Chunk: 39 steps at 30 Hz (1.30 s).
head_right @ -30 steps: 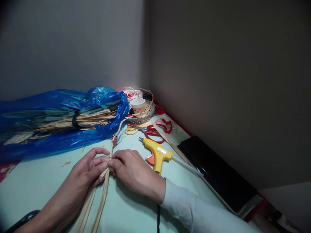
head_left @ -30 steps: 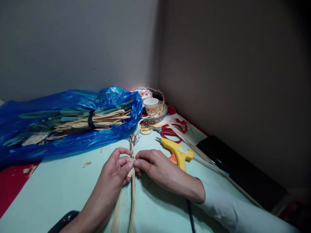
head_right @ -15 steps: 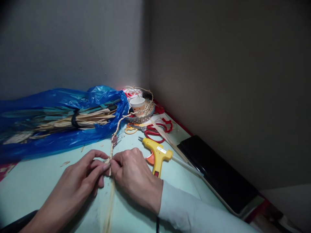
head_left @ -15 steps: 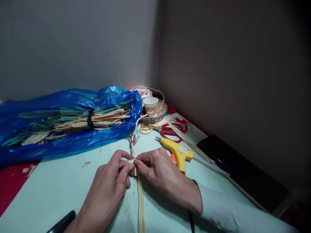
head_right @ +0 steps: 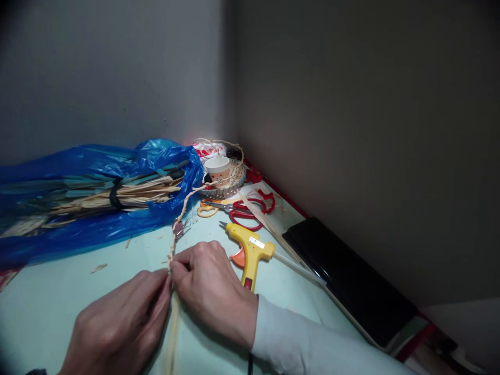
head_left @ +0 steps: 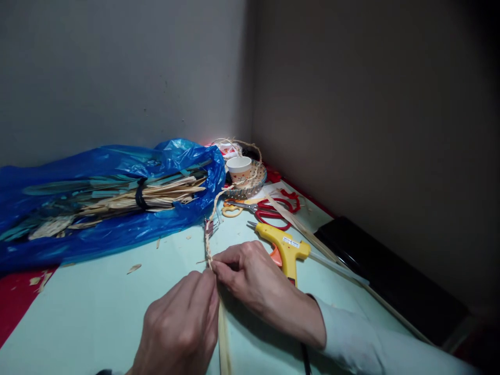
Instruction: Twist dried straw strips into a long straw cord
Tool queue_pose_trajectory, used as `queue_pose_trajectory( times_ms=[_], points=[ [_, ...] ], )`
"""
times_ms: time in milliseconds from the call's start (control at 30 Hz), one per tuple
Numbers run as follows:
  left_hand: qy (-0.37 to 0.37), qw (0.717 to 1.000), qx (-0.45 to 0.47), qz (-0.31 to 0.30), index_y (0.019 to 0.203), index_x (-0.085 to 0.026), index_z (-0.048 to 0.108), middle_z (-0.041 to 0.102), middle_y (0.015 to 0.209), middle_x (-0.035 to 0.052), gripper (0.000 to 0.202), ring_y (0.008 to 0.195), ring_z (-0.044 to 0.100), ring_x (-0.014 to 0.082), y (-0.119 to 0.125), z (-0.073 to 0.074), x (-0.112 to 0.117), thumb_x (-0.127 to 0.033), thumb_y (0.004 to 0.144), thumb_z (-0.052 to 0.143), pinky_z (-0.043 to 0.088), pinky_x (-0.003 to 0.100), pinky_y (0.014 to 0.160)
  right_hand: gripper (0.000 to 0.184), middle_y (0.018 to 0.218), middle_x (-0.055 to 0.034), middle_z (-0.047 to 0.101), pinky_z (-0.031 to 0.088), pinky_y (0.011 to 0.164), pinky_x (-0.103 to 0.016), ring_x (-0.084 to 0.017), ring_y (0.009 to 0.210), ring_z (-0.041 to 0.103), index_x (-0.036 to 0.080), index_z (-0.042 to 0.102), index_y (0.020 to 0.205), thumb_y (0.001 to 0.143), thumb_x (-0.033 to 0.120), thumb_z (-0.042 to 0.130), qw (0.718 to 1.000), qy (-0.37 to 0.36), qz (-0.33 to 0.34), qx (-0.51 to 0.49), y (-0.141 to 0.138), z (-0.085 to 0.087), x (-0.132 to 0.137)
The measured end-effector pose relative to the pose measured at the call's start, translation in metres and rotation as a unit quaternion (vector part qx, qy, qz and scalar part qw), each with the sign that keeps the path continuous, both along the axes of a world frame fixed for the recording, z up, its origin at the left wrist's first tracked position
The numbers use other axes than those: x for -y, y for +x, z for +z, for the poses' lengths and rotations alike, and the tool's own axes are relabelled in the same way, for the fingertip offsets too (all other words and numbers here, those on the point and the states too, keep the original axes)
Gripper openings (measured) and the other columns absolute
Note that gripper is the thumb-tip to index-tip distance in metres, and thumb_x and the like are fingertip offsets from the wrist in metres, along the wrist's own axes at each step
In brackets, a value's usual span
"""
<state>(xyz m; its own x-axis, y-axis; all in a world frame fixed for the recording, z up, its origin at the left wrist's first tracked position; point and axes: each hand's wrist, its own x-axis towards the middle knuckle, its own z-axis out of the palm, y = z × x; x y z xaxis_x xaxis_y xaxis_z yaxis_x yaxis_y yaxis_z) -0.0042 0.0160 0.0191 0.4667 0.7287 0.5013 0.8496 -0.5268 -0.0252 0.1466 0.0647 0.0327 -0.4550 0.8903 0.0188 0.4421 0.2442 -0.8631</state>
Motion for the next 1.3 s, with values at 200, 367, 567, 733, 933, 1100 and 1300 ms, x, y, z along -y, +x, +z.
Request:
queue_pose_trajectory(
  times_ms=[200, 367, 567, 733, 933, 1100, 1300],
  points=[
    [0.087, 0.99, -0.108, -0.029, 0.09, -0.009, 0.062, 0.06, 0.064, 0.0051, 0.014, 0.053, 0.058, 0.0178, -0.003, -0.01, -0.002, -0.008, 0.081, 0.052, 0.042, 0.03, 0.053, 0.034, 0.058, 0.0046, 0.025, 0.02, 0.052, -0.024, -0.009, 0.058, 0.024, 0.017, 0.031, 0.052, 0.083, 0.026, 0.044, 0.991, -0.08, 0.036, -0.099, 0.002, -0.006, -0.006],
    [0.083, 0.991, -0.107, -0.018, 0.1, -0.009, 0.064, 0.065, 0.066, 0.0063, 0.024, 0.052, 0.06, 0.0174, -0.001, -0.014, 0.004, -0.007, 0.081, 0.051, 0.042, 0.028, 0.05, 0.033, 0.055, 0.0051, 0.031, 0.022, 0.052, -0.023, -0.009, 0.056, 0.025, 0.015, 0.044, 0.053, 0.081, 0.031, 0.051, 0.975, -0.159, 0.029, -0.151, 0.002, -0.005, -0.007],
    [-0.15, 0.976, 0.147, 0.056, 0.066, -0.023, 0.061, 0.063, 0.063, 0.0025, 0.023, 0.057, 0.06, 0.0183, -0.007, 0.018, -0.005, -0.029, 0.085, 0.051, 0.04, 0.027, 0.054, 0.028, 0.052, 0.0051, 0.04, 0.024, 0.051, -0.021, -0.008, 0.053, 0.028, 0.012, 0.063, 0.06, 0.081, 0.029, 0.054, 0.976, -0.158, 0.024, -0.148, 0.004, -0.005, -0.008],
    [-0.415, 0.777, 0.464, 0.088, 0.081, -0.02, 0.063, 0.068, 0.073, 0.0017, 0.016, 0.067, 0.062, 0.0191, -0.007, 0.022, -0.028, -0.031, 0.071, 0.067, 0.045, 0.026, 0.061, 0.028, 0.059, 0.003, 0.055, 0.032, 0.057, -0.02, -0.009, 0.057, 0.042, 0.014, 0.07, 0.071, 0.085, 0.023, 0.048, 0.98, -0.124, 0.049, -0.148, 0.004, -0.01, -0.007],
    [-0.548, 0.616, 0.565, 0.035, 0.082, -0.013, 0.059, 0.063, 0.066, 0.0009, 0.025, 0.047, 0.05, 0.0084, -0.008, 0.008, -0.034, -0.035, 0.073, 0.067, 0.04, 0.021, 0.048, 0.028, 0.07, -0.0001, 0.067, 0.037, 0.063, -0.021, -0.013, 0.068, 0.057, 0.016, 0.07, 0.072, 0.087, 0.017, 0.046, 0.998, -0.04, 0.034, -0.031, 0.006, -0.003, -0.003],
    [-0.557, 0.601, 0.571, 0.033, 0.086, -0.014, 0.054, 0.059, 0.058, -0.0031, 0.028, 0.039, 0.046, 0.006, -0.01, 0.005, -0.033, -0.035, 0.072, 0.068, 0.038, 0.02, 0.043, 0.028, 0.075, -0.0039, 0.068, 0.036, 0.064, -0.022, -0.014, 0.072, 0.059, 0.017, 0.068, 0.076, 0.089, 0.016, 0.043, 0.997, 0.035, -0.003, 0.064, 0.005, 0.008, 0.01],
    [-0.5, 0.701, 0.499, 0.099, 0.073, -0.016, 0.054, 0.051, 0.051, -0.0062, 0.023, 0.038, 0.047, 0.0084, -0.003, 0.006, -0.028, -0.039, 0.075, 0.059, 0.039, 0.021, 0.041, 0.025, 0.081, -0.006, 0.065, 0.036, 0.066, -0.025, -0.017, 0.077, 0.057, 0.016, 0.061, 0.081, 0.094, 0.022, 0.04, 0.982, 0.081, -0.037, 0.164, 0.003, 0.01, 0.023]
  ],
)
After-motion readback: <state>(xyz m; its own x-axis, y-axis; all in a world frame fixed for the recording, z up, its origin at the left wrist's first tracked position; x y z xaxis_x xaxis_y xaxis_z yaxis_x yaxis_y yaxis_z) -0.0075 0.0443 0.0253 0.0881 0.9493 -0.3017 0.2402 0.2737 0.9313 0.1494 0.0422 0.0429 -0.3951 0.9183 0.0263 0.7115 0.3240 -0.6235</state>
